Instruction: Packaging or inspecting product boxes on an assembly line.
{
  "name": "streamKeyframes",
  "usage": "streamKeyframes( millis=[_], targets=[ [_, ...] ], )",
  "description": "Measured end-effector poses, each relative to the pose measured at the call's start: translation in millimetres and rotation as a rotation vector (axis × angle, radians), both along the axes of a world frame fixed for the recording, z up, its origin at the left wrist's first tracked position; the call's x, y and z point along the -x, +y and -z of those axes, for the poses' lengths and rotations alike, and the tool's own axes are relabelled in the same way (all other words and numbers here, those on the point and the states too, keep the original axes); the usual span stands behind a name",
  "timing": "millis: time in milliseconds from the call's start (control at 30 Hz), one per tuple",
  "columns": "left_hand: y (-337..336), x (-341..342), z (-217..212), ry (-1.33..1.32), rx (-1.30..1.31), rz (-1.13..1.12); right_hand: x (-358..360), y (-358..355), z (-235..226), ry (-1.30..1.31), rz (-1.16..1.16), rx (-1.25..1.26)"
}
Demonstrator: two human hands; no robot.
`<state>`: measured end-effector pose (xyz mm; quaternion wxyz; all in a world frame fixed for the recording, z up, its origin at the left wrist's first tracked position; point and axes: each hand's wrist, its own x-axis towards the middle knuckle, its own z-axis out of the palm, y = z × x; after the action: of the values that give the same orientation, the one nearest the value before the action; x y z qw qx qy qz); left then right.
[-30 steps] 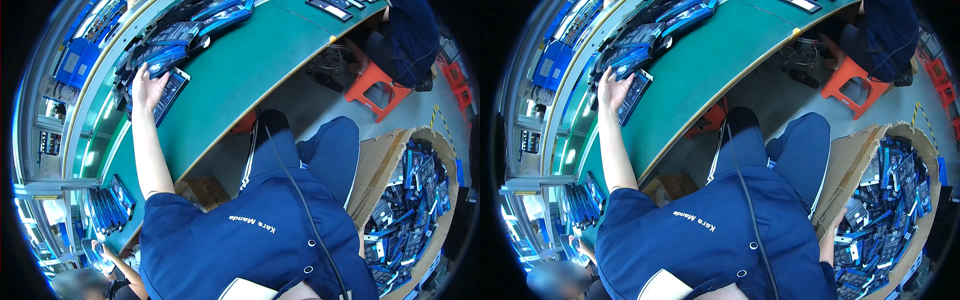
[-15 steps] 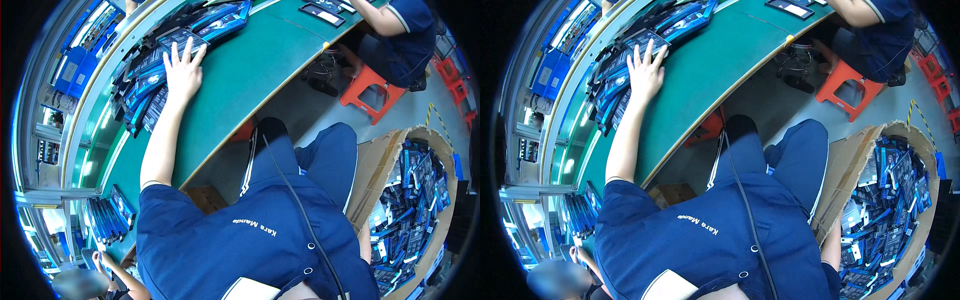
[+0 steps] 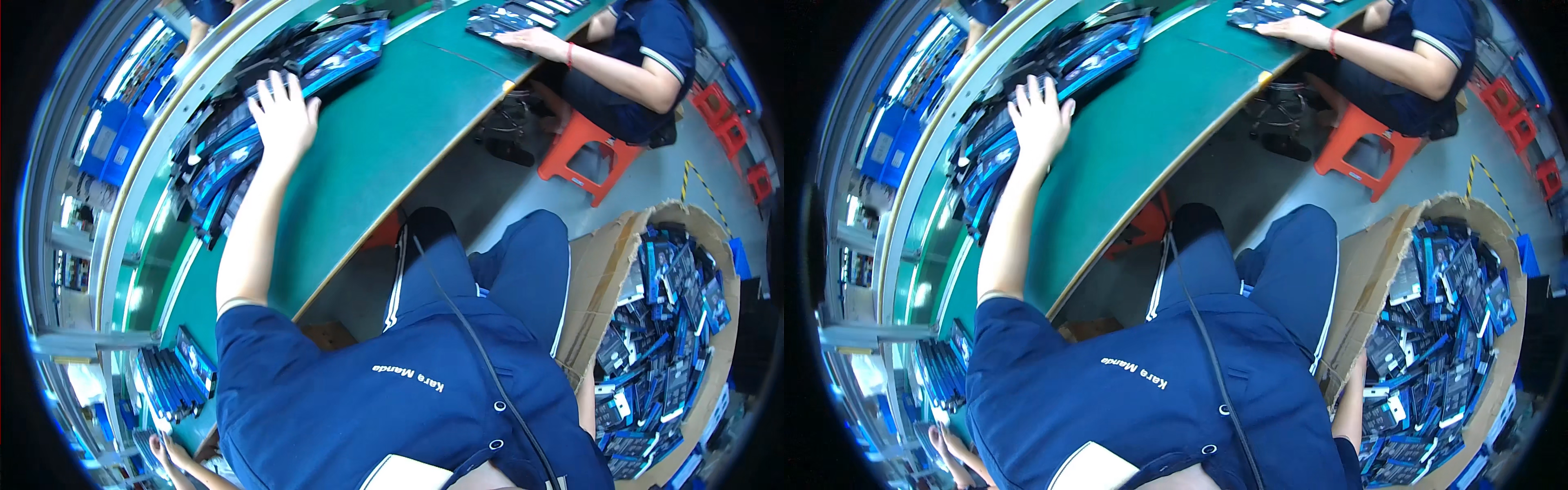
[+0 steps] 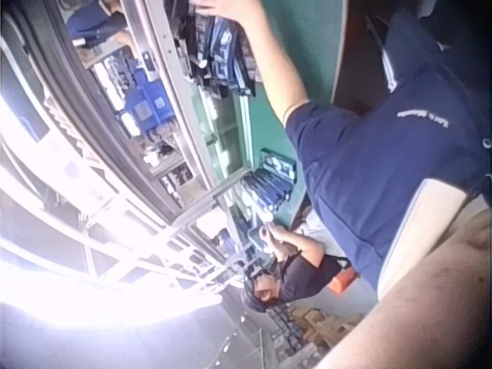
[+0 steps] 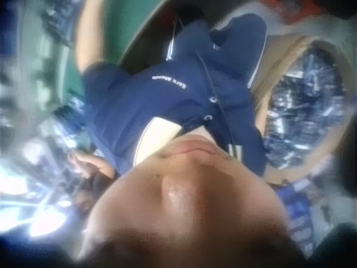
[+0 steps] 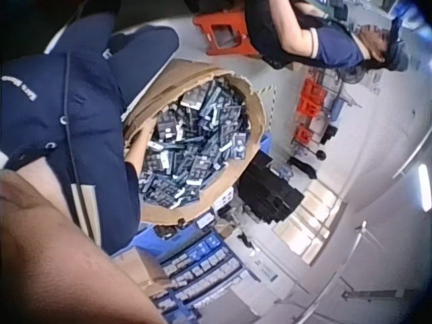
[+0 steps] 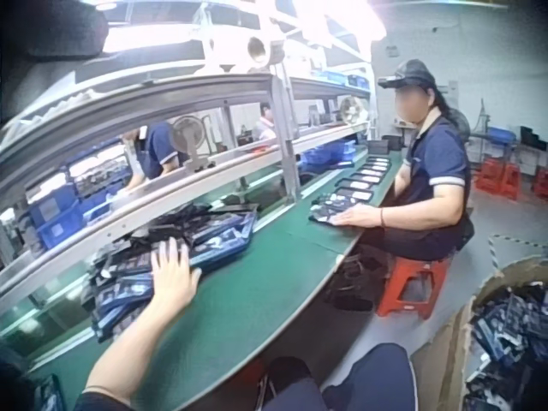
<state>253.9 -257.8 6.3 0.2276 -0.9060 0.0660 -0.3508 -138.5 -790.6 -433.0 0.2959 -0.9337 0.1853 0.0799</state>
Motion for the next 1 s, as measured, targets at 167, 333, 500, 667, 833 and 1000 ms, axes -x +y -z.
streamKeyframes(
  millis=[167,333,500,667,833,1000],
  targets=[
    [-88,61,31,0.232,0.179,0.607,104,-29,-2,0.087,0.217,0.032],
    [-94,91,32,0.347,0.218,0.683,104,39,-98,0.452,0.771,0.064],
    [-92,78,52,0.459,0.258,0.655,86,65,-167,0.836,0.420,0.156],
    [-87,75,56,0.597,0.355,0.618,97,54,-164,0.924,0.622,-0.053],
    [-85,74,55,0.614,0.385,0.643,118,76,-158,0.633,0.489,0.276],
    [-85,72,55,0.643,0.408,0.642,111,32,-166,0.750,0.536,0.041]
  ],
)
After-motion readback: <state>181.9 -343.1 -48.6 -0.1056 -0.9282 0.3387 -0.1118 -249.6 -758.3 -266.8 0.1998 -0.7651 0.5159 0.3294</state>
